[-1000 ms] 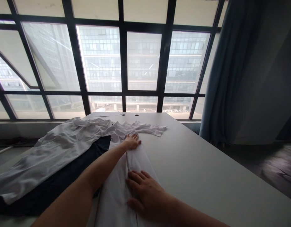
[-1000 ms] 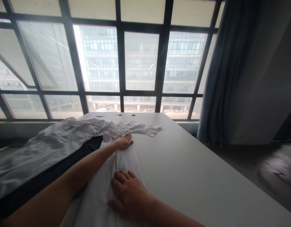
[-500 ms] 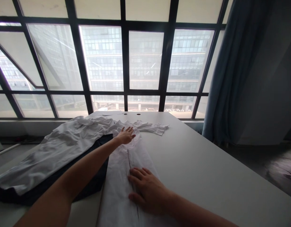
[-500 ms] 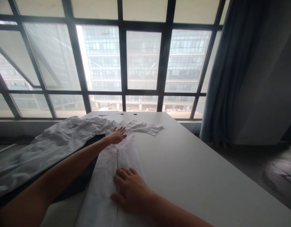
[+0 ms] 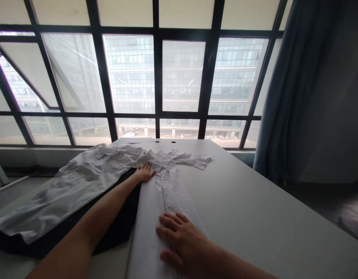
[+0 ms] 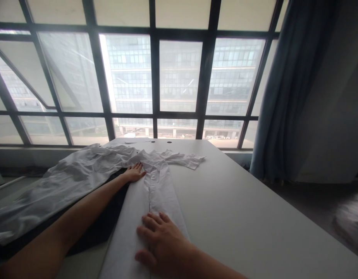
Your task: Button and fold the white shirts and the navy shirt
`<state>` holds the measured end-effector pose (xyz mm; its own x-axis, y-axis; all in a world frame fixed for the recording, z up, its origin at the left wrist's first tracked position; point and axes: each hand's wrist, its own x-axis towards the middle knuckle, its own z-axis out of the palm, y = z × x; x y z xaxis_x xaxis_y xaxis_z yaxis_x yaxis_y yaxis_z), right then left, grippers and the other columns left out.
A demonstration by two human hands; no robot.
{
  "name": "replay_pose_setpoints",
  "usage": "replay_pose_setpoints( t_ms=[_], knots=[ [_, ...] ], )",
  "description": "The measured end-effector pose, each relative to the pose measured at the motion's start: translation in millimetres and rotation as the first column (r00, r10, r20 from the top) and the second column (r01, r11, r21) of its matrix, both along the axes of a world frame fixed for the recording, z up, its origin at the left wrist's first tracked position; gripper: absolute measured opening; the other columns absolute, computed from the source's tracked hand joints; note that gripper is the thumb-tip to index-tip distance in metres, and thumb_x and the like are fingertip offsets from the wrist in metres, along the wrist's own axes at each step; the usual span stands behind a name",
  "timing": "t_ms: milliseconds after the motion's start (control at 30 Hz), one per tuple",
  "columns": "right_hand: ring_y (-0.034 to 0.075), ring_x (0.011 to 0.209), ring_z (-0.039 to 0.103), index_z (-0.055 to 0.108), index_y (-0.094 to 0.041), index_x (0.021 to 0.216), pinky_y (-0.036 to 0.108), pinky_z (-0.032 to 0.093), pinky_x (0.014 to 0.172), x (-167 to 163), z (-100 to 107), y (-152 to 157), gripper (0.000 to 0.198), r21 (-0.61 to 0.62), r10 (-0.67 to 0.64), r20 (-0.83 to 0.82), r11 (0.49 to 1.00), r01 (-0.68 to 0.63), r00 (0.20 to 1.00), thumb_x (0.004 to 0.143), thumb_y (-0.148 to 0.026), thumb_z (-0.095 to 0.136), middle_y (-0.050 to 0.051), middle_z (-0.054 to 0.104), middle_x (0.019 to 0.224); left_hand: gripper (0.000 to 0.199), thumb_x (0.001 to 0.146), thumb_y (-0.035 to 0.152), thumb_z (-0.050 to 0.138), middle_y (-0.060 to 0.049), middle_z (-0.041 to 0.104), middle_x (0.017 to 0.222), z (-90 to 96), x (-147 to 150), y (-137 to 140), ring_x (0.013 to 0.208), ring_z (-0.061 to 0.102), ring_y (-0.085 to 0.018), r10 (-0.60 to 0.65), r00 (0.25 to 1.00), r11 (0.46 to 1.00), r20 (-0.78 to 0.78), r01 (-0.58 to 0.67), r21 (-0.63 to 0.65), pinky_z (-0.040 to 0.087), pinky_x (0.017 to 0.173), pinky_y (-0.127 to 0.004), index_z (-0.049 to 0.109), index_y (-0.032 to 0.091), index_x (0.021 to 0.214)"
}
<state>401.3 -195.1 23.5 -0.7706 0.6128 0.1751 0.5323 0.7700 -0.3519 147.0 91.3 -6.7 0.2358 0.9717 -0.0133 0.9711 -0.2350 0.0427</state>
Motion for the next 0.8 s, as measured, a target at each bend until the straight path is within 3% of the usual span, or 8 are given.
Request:
replay_pose_setpoints(
  t_ms=[133,267,400,600,700,800],
  knots=[
    [0.03,0.142,0.032,0.044,-0.025,0.146,0.049,0.018,0.119,-0.7,4.8,0.7,0.061,-0.057,0.002,0.023,0.998,-0.001,1.0,0.095,-0.058,0.043,0.01,0.039,0.153,0.082,0.097,0.062,0.022,-0.023,0.009,0.16,-5.3,4.4,8.0,0.149,0.008,-0.036,0.016,1.0,0.999,-0.012,-0.016,0.044,0.008,0.117,-0.057,0.02,0.004,0.155],
    [0.031,0.144,0.029,0.043,-0.024,0.148,0.05,0.017,0.119,-1.1,8.8,-1.8,0.062,-0.09,-0.003,0.036,0.996,0.006,0.999,0.096,-0.057,0.043,0.011,0.036,0.155,0.077,0.099,0.056,0.018,-0.023,0.01,0.16,-2.7,7.8,-10.1,0.149,0.009,-0.035,0.029,0.999,0.994,-0.012,-0.028,0.105,0.01,0.116,-0.057,0.021,0.003,0.154],
    [0.031,0.145,0.025,0.041,-0.023,0.149,0.051,0.015,0.12,-1.3,7.0,-6.6,0.062,-0.103,-0.009,0.036,0.995,0.013,0.999,0.096,-0.055,0.043,0.011,0.034,0.156,0.079,0.098,0.06,0.018,-0.021,0.007,0.161,4.4,11.7,-54.6,0.15,0.008,-0.032,-0.071,0.997,0.995,-0.017,0.072,0.067,0.01,0.117,-0.054,0.019,0.005,0.155],
    [0.033,0.146,0.022,0.041,-0.021,0.149,0.054,0.014,0.119,-9.6,1.1,-23.0,0.063,-0.105,-0.049,0.042,0.993,0.053,0.998,0.095,-0.053,0.046,0.013,0.032,0.157,0.081,0.097,0.065,0.021,-0.02,0.013,0.161,16.9,6.6,-135.5,0.149,0.011,-0.031,-0.288,0.958,0.953,-0.012,0.285,-0.104,0.012,0.118,-0.051,0.019,0.009,0.155],
    [0.031,0.142,0.032,0.046,-0.021,0.146,0.051,0.024,0.116,-8.1,2.9,-19.2,0.057,-0.082,-0.062,0.009,0.995,0.062,0.998,0.096,-0.048,0.046,0.013,0.039,0.153,0.08,0.097,0.064,0.026,-0.019,0.013,0.161,21.2,-3.3,-170.3,0.15,0.011,-0.03,-0.347,0.938,0.93,0.013,0.346,-0.126,0.013,0.119,-0.047,0.019,0.01,0.155],
    [0.027,0.133,0.045,0.055,-0.019,0.137,0.047,0.035,0.111,12.1,4.9,5.7,0.045,-0.007,-0.169,-0.076,0.986,0.169,0.983,0.098,-0.036,0.042,0.014,0.05,0.143,0.079,0.097,0.063,0.027,-0.018,0.012,0.161,21.8,-14.8,-203.9,0.15,0.01,-0.029,-0.399,0.916,0.908,0.042,0.401,-0.121,0.012,0.119,-0.043,0.02,0.011,0.155]
  ],
)
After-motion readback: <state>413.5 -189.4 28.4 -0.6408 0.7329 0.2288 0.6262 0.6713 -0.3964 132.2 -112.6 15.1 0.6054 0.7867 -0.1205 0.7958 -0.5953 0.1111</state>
